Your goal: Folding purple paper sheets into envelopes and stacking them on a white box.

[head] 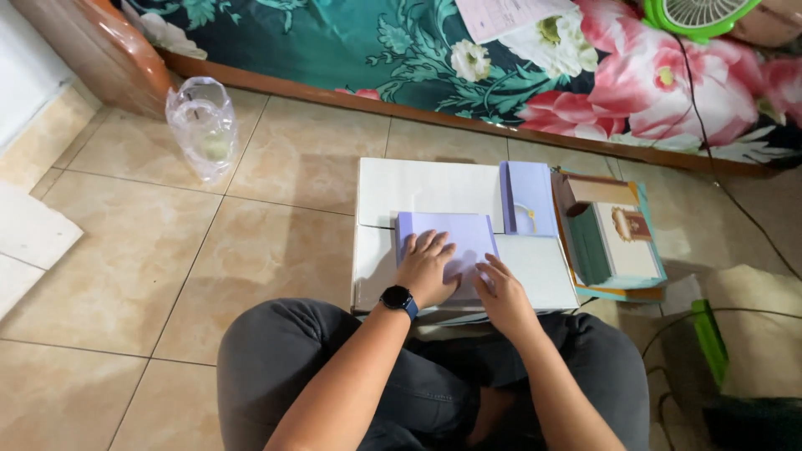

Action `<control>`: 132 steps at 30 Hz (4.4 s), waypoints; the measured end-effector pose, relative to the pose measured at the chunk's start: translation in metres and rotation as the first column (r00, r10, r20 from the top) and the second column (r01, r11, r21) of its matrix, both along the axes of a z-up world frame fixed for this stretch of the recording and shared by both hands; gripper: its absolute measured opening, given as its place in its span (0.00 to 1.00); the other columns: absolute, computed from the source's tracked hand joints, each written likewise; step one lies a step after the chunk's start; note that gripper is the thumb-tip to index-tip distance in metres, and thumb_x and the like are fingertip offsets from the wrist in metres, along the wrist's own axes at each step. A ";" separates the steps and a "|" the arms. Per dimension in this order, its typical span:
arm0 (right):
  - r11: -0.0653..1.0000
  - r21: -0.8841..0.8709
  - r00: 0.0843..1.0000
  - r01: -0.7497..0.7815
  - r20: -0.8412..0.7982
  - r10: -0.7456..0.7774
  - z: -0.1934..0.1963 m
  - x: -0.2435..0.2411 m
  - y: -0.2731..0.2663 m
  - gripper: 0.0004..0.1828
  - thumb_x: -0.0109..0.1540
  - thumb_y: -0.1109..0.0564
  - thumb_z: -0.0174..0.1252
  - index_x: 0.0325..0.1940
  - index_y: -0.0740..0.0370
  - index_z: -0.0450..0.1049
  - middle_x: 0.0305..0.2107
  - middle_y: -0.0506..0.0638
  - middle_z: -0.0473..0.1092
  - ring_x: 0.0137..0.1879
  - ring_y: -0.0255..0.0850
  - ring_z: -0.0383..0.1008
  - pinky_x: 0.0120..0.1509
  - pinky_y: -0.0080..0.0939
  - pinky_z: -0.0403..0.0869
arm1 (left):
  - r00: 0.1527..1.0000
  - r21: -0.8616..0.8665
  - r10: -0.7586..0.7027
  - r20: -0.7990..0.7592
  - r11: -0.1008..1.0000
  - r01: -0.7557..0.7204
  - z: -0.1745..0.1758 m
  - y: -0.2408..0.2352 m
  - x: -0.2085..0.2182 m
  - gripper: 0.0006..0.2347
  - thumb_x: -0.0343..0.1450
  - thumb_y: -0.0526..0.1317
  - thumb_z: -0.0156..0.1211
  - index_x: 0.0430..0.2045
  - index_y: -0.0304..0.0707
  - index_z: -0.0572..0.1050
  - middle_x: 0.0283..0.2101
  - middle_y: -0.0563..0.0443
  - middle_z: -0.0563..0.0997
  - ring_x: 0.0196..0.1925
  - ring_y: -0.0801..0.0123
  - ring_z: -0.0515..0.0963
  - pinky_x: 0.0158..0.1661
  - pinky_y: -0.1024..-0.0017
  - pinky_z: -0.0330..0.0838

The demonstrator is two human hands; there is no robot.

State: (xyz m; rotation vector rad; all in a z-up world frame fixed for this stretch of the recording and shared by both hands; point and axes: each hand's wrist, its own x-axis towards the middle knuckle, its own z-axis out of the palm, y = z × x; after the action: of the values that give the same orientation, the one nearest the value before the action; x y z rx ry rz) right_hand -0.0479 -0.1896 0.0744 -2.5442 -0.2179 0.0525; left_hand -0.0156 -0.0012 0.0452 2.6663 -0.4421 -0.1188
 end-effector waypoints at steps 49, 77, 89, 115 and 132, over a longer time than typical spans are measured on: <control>0.910 -0.377 0.974 0.173 0.201 -0.102 -0.001 -0.018 0.013 0.29 0.70 0.54 0.45 0.76 0.63 0.59 0.68 0.64 0.62 0.64 0.57 0.72 0.55 0.53 0.80 | 1.000 -0.085 0.002 0.023 0.996 0.000 -0.004 0.006 0.002 0.21 0.75 0.48 0.45 0.62 0.42 0.69 0.72 0.46 0.63 0.77 0.54 0.55 0.72 0.47 0.42; 0.738 -0.583 0.915 -0.341 -0.025 0.402 -0.065 0.104 0.033 0.37 0.72 0.39 0.33 0.82 0.57 0.44 0.77 0.57 0.45 0.82 0.54 0.44 0.80 0.58 0.53 | 0.955 0.049 0.254 0.155 0.963 -0.265 -0.060 0.001 0.016 0.24 0.76 0.43 0.38 0.71 0.51 0.58 0.78 0.46 0.48 0.80 0.54 0.41 0.69 0.32 0.30; 0.934 -0.313 0.984 -0.174 -0.029 0.174 -0.002 -0.032 0.013 0.31 0.67 0.43 0.49 0.68 0.64 0.66 0.60 0.56 0.69 0.68 0.47 0.68 0.66 0.46 0.71 | 0.943 -0.008 0.251 0.220 0.967 -0.255 -0.055 0.001 0.018 0.24 0.73 0.43 0.44 0.67 0.42 0.62 0.75 0.42 0.55 0.78 0.51 0.47 0.67 0.29 0.33; 0.902 0.039 0.888 0.430 0.162 -0.430 -0.053 0.188 -0.133 0.14 0.68 0.53 0.51 0.48 0.63 0.78 0.24 0.54 0.76 0.33 0.47 0.80 0.40 0.52 0.77 | 0.967 -0.039 -0.054 0.248 0.997 0.066 -0.013 -0.017 -0.010 0.18 0.75 0.41 0.43 0.59 0.42 0.71 0.70 0.42 0.64 0.77 0.45 0.55 0.70 0.35 0.41; 0.905 -0.402 0.982 0.142 -0.061 -0.181 -0.056 0.030 -0.027 0.39 0.70 0.28 0.37 0.69 0.59 0.64 0.66 0.59 0.64 0.71 0.59 0.65 0.65 0.70 0.70 | 0.998 0.059 -0.044 0.042 0.997 0.042 0.000 -0.001 -0.005 0.29 0.73 0.59 0.42 0.67 0.44 0.64 0.74 0.48 0.60 0.77 0.55 0.54 0.69 0.41 0.44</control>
State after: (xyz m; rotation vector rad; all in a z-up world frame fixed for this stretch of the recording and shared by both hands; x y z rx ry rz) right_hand -0.0182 -0.2170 0.0188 -2.9454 0.0514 0.1724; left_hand -0.0203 -0.0023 0.0448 2.7211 -0.5176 -0.0877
